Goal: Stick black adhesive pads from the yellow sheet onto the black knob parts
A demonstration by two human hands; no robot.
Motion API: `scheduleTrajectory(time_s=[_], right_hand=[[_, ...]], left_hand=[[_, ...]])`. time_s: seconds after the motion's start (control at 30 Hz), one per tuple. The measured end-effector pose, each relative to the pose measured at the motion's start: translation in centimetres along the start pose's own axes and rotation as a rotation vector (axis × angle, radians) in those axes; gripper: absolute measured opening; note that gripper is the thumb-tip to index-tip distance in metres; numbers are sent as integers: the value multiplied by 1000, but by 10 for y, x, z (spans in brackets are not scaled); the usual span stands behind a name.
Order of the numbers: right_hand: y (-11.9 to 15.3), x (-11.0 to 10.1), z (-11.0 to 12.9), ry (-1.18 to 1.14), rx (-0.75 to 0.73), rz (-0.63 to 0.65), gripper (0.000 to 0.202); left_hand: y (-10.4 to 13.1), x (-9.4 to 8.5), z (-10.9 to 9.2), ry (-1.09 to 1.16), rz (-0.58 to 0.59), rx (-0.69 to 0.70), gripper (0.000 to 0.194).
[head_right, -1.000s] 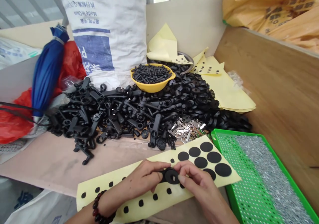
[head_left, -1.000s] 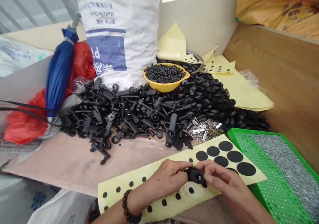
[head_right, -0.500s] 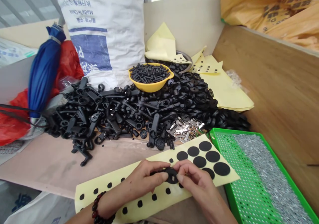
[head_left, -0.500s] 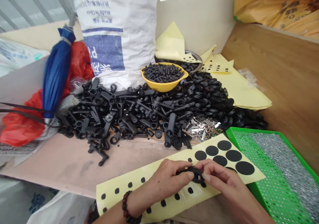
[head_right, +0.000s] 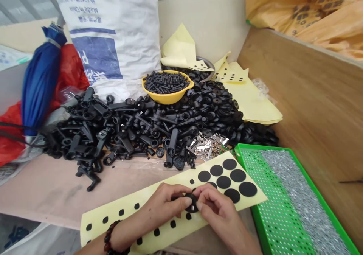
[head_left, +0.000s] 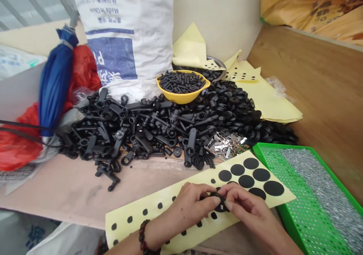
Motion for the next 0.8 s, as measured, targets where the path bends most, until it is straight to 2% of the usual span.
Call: scheduleTrajectory(time_s=[0.13,0.27,0.43,0.53,0.7,0.8], right_hand=[[3,-2,1,22,-23,-17,25],[9,-6,-8,-19,23,-23,23],[16,-3,-14,-409,221,-55,28],[15,2,-9,-579,268,-54,25],[12,5,-5,-669,212,-63,25],[12,8,-8,-399,18,-31,26]], left_hand=[[-5,4,8,39,-3,-88,27],[-3,6,10,40,-95,-33,24],[5,4,4,51,-228,54,19],[8,4,4,93,-266,85,18],[9,6,6,416,-266,97,27],[11,9,3,617,-247,87,35]])
Point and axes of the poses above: each hand's wrist, its own y-axis away from the middle knuckle, its own x-axis out of the palm, z = x × y, the point moved 1 cm from there along -y, towards the middle knuckle
